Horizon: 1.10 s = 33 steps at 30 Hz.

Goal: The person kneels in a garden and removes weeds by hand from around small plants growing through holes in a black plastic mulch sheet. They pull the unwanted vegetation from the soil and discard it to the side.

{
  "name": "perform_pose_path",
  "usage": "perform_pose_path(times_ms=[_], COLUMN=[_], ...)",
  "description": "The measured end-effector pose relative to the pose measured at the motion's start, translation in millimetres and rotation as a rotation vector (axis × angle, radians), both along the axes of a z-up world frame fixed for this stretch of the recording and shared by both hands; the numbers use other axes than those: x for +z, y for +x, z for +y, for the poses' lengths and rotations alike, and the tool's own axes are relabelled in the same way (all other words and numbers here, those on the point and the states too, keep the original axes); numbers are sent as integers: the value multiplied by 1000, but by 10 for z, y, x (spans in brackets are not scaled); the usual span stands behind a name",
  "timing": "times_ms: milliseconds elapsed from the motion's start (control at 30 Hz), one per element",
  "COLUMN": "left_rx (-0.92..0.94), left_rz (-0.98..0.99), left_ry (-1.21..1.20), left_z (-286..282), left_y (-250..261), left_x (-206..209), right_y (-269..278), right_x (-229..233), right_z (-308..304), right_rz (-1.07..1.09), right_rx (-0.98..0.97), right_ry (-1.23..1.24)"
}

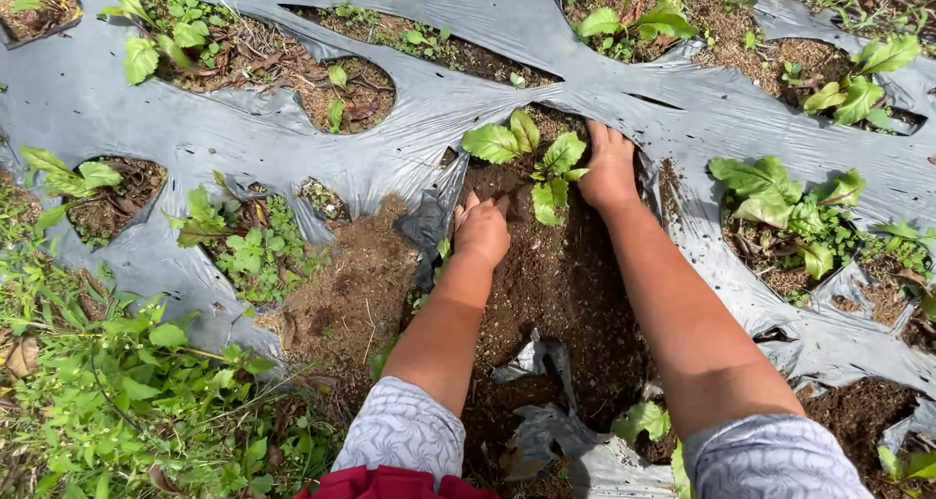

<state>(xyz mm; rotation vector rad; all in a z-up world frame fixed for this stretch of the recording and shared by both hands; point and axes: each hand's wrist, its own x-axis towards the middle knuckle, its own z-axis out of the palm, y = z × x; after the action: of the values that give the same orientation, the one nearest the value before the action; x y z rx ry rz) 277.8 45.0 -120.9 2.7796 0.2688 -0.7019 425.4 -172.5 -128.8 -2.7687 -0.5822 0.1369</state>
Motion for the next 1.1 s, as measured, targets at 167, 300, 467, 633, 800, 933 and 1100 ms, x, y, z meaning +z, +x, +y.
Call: perform_pose_path(times_ms=[167, 300, 467, 633, 800, 933, 1100], left_rx=[16, 47, 99, 177, 62, 61, -133], left_rz=[-23, -5, 9, -4, -48, -183, -374], left_ry=[-49, -90, -151, -240, -101, -73, -75], left_z=[-7, 35, -32, -30, 59, 37, 137], left_y=[-18, -1, -47, 14, 71, 37, 73], left_x=[108, -341, 255, 248, -481, -720, -200], right_y=[-231, 148, 477, 86, 11, -222, -1015], right_x=[599, 543, 254, 937, 1184, 765, 852], right_z=[112, 154, 644, 798, 656, 238, 13], right_rz=[100, 176, 285, 415, 301, 93, 165], right_rx=[42, 28, 17, 73, 274, 85, -15], right_ry=[140, 122, 35, 234, 8, -395, -518])
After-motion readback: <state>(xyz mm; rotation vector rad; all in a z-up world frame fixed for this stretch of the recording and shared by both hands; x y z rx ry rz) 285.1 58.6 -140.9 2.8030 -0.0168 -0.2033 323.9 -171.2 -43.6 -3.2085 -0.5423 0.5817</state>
